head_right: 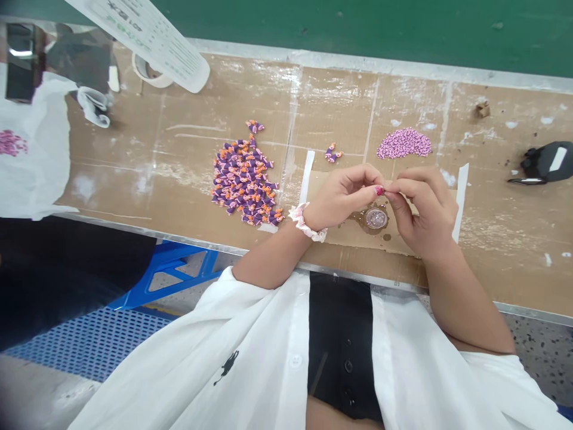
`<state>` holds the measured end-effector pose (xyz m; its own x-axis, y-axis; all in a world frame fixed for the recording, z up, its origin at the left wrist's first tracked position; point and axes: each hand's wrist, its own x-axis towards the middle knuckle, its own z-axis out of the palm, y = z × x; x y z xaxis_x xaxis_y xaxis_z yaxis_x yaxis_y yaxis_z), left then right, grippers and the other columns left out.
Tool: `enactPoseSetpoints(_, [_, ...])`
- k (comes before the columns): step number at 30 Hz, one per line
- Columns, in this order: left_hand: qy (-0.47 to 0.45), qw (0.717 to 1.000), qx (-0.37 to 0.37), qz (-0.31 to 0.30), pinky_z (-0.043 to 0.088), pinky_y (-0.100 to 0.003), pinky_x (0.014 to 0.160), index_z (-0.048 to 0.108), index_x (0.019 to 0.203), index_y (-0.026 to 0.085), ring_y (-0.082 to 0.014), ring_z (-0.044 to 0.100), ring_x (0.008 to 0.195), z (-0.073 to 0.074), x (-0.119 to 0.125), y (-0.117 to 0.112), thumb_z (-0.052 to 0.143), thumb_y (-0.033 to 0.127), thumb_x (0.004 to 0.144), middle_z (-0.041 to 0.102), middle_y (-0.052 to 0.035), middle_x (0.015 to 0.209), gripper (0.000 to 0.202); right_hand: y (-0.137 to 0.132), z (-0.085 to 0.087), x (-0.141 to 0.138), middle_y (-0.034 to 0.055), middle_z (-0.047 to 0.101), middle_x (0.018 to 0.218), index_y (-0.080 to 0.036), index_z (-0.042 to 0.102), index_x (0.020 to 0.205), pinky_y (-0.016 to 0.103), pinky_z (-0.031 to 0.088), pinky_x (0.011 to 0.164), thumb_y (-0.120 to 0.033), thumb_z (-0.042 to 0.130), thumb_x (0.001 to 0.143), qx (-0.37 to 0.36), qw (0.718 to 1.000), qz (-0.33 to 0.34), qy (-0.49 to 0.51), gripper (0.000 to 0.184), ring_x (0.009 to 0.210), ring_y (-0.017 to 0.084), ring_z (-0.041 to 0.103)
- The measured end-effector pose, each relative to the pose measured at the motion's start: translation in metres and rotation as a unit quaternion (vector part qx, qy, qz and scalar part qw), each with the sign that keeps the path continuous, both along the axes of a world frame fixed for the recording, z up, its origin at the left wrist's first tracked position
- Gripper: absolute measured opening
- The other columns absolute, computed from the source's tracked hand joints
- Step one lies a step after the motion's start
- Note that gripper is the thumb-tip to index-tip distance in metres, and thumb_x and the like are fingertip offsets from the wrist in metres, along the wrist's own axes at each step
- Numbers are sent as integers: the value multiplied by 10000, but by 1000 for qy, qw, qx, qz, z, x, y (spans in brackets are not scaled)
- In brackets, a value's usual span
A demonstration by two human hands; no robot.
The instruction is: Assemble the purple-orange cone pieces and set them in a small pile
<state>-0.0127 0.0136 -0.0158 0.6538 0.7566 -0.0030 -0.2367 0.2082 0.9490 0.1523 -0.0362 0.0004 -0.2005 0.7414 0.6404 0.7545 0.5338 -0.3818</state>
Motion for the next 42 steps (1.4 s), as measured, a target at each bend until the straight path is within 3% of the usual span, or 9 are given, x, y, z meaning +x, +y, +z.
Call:
enactPoseSetpoints(8, [-10, 997, 66, 31, 449, -220, 695, 554, 833, 165, -65, 541, 772, -1, 4, -5, 540, 314, 889, 566, 6, 835, 159, -5, -8, -10, -19, 635, 884, -349, 555, 1215, 279, 494, 564, -129, 671, 783, -21, 980, 28, 194, 499, 714, 124, 617])
enactPoseSetpoints(12, [-1, 997, 62, 37, 459, -237, 743, 553, 856, 171, -72, 551, 803, -2, 5, -6, 536, 337, 892, 577, 5, 870, 171, -6, -4, -16, -21, 625, 873, -334, 574, 1183, 272, 509, 557, -113, 659, 778, -38, 976, 16, 212, 469, 715, 120, 626])
enactPoseSetpoints(16, [22, 990, 128, 57, 459, -246, 723, 558, 844, 177, -80, 552, 786, -1, 4, -6, 518, 347, 896, 591, -4, 881, 183, -6, -1, -17, -25, 616, 847, -328, 593, 1147, 269, 502, 537, -104, 647, 770, -55, 973, 11, 224, 442, 689, 119, 615])
enactPoseSetpoints(20, [92, 966, 225, 86, 460, -266, 709, 565, 849, 197, -109, 563, 809, 3, 2, -7, 480, 356, 909, 621, -23, 896, 191, -6, -2, -16, -25, 600, 814, -314, 600, 1116, 270, 488, 526, -145, 641, 781, -71, 973, -1, 221, 377, 657, 117, 590])
enactPoseSetpoints(25, [180, 913, 345, 124, 473, -353, 901, 600, 881, 225, -148, 601, 905, 0, 4, -10, 427, 346, 934, 646, -34, 886, 217, -6, 1, -17, -27, 595, 800, -322, 613, 1118, 273, 477, 536, -135, 618, 793, -82, 969, 6, 232, 375, 660, 116, 585])
enactPoseSetpoints(29, [192, 872, 423, 151, 455, -347, 977, 613, 933, 226, -145, 602, 995, -7, 5, -9, 397, 335, 945, 658, -36, 928, 243, -7, 5, -15, -25, 602, 799, -340, 617, 1146, 280, 483, 546, -135, 622, 796, -107, 963, 18, 247, 406, 658, 116, 584])
enactPoseSetpoints(34, [219, 857, 446, 136, 435, -343, 1033, 628, 972, 234, -141, 589, 1100, -4, 4, -9, 373, 271, 947, 666, -30, 993, 259, -7, 11, -14, -5, 601, 783, -339, 642, 1127, 304, 485, 535, -193, 651, 799, -141, 955, 21, 260, 359, 663, 134, 588])
enactPoseSetpoints(39, [216, 844, 466, 156, 425, -251, 1052, 664, 908, 216, -108, 609, 1055, 8, 4, -12, 375, 236, 950, 694, -21, 955, 293, -10, 8, -11, 16, 606, 776, -392, 644, 1107, 375, 495, 514, -397, 740, 735, -189, 943, -50, 268, 383, 660, 186, 595])
enactPoseSetpoints(42, [271, 822, 469, 176, 417, -238, 1059, 675, 960, 203, -105, 589, 1074, 15, -2, -3, 357, 297, 970, 693, -14, 1012, 331, -12, 7, -7, 21, 610, 775, -418, 636, 1110, 380, 472, 464, -484, 749, 697, -183, 940, -93, 271, 433, 639, 203, 587])
